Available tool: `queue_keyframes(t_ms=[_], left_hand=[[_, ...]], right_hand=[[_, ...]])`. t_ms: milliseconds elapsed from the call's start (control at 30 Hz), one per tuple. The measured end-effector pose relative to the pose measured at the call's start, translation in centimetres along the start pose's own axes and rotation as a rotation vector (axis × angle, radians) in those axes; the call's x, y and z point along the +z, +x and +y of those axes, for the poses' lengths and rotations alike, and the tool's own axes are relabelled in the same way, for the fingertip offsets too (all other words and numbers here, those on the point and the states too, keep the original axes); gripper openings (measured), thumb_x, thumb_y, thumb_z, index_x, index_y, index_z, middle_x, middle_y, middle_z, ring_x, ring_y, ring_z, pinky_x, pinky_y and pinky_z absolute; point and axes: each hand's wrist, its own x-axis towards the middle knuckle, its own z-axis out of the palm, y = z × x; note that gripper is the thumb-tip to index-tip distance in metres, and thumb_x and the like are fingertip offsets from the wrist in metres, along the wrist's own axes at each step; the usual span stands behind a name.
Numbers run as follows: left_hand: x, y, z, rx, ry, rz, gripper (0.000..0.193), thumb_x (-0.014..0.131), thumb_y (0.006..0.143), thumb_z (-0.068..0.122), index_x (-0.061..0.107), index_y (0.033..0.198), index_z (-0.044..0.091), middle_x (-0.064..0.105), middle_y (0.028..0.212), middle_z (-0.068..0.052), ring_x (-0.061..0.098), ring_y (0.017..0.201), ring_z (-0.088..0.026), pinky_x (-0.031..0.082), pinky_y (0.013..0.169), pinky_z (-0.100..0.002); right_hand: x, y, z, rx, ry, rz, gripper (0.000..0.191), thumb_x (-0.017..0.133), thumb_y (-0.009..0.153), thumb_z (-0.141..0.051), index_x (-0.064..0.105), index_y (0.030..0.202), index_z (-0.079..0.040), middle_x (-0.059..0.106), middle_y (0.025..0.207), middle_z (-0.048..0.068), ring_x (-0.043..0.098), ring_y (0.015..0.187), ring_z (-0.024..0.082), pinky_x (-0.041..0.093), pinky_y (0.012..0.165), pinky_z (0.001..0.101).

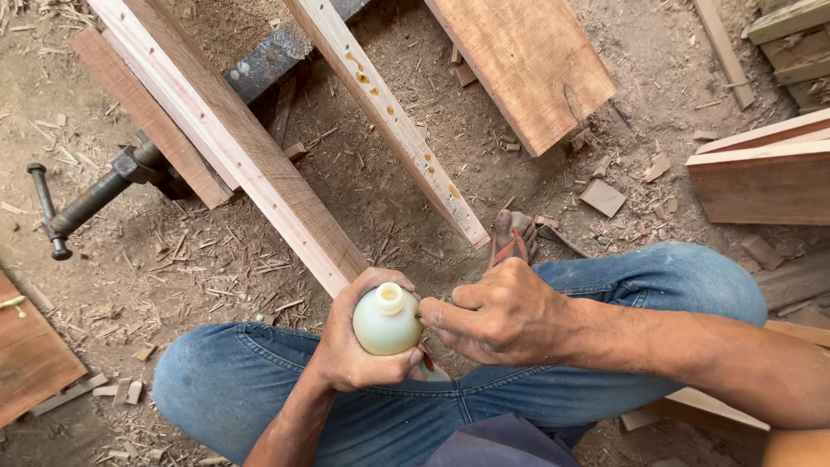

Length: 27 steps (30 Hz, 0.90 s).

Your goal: The person applies wood glue to the edges of wooden planks and joins them together. They use a squeeze bottle to apply glue and then press the planks together to form a larger panel.

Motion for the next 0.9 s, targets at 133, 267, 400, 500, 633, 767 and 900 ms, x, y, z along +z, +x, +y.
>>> queue_keyframes(t_ms=[133, 267, 400, 500, 633, 767, 900], left_hand=[[-0.4, 0.1, 0.0, 0.025, 0.017, 0.026, 0.064, 0.087, 0.061, 0.014, 0.060, 0.119, 0.004, 0.067, 0.106, -0.006, 0.068, 0.097, -0.013, 0.058, 0.085, -0.029], [-0.4, 0.2, 0.1, 0.072, 0.066, 0.070, 0.063, 0.086, 0.062, 0.013, 0.060, 0.118, 0.003, 0.068, 0.105, -0.007, 0.069, 0.096, -0.013, 0.060, 0.085, -0.030], [-0.4, 0.2, 0.3, 0.087, 0.132, 0.094, 0.062, 0.086, 0.062, 0.014, 0.060, 0.118, 0.003, 0.070, 0.100, -0.007, 0.072, 0.090, -0.013, 0.061, 0.080, -0.029], [-0.3, 0.1, 0.5, 0.138, 0.179, 0.107, 0.060, 0.085, 0.063, 0.013, 0.061, 0.117, 0.002, 0.071, 0.098, -0.007, 0.073, 0.089, -0.013, 0.062, 0.079, -0.030], [-0.2, 0.0, 0.9, 0.163, 0.163, 0.124, 0.061, 0.086, 0.064, 0.013, 0.060, 0.117, 0.002, 0.071, 0.097, -0.007, 0.071, 0.089, -0.013, 0.061, 0.080, -0.030], [-0.1, -0.4, 1.5, 0.141, 0.269, 0.152, 0.060, 0.090, 0.064, 0.015, 0.060, 0.115, 0.002, 0.073, 0.088, -0.006, 0.074, 0.080, -0.013, 0.062, 0.072, -0.029], [0.1, -0.7, 1.6, 0.133, 0.371, 0.159, 0.056, 0.090, 0.066, 0.015, 0.062, 0.113, 0.003, 0.076, 0.086, -0.008, 0.078, 0.078, -0.015, 0.064, 0.070, -0.030]], right_hand=[[0.1, 0.4, 0.1, 0.050, 0.071, 0.008, 0.026, 0.077, 0.088, -0.016, 0.071, 0.110, -0.003, 0.055, 0.060, 0.001, 0.058, 0.041, 0.019, 0.045, 0.037, 0.0356], [0.4, 0.9, 0.2, 0.128, 0.133, 0.016, 0.020, 0.076, 0.090, -0.015, 0.072, 0.106, -0.004, 0.062, 0.058, 0.004, 0.063, 0.044, 0.020, 0.045, 0.038, 0.0370], [0.2, 1.2, 0.1, 0.164, 0.281, 0.054, 0.018, 0.070, 0.096, -0.016, 0.070, 0.110, -0.005, 0.070, 0.068, 0.006, 0.069, 0.055, 0.020, 0.057, 0.058, 0.0340], [0.0, 1.6, 0.0, 0.238, 0.428, 0.051, 0.017, 0.069, 0.095, -0.015, 0.070, 0.108, -0.004, 0.071, 0.068, 0.009, 0.069, 0.054, 0.020, 0.057, 0.068, 0.0368], [-0.3, 2.1, 0.1, 0.502, 0.515, -0.141, 0.019, 0.071, 0.092, -0.018, 0.077, 0.104, -0.005, 0.070, 0.060, 0.011, 0.069, 0.045, 0.017, 0.052, 0.045, 0.0337], [0.2, 2.2, 0.3, 0.669, 0.650, -0.234, 0.022, 0.068, 0.092, -0.021, 0.078, 0.106, -0.007, 0.076, 0.068, 0.010, 0.066, 0.051, 0.013, 0.053, 0.050, 0.0346], [1.4, 1.8, 0.9, 0.669, 0.890, -0.194, 0.023, 0.066, 0.096, -0.022, 0.077, 0.108, -0.005, 0.082, 0.090, 0.006, 0.071, 0.081, 0.004, 0.058, 0.072, 0.0278]])
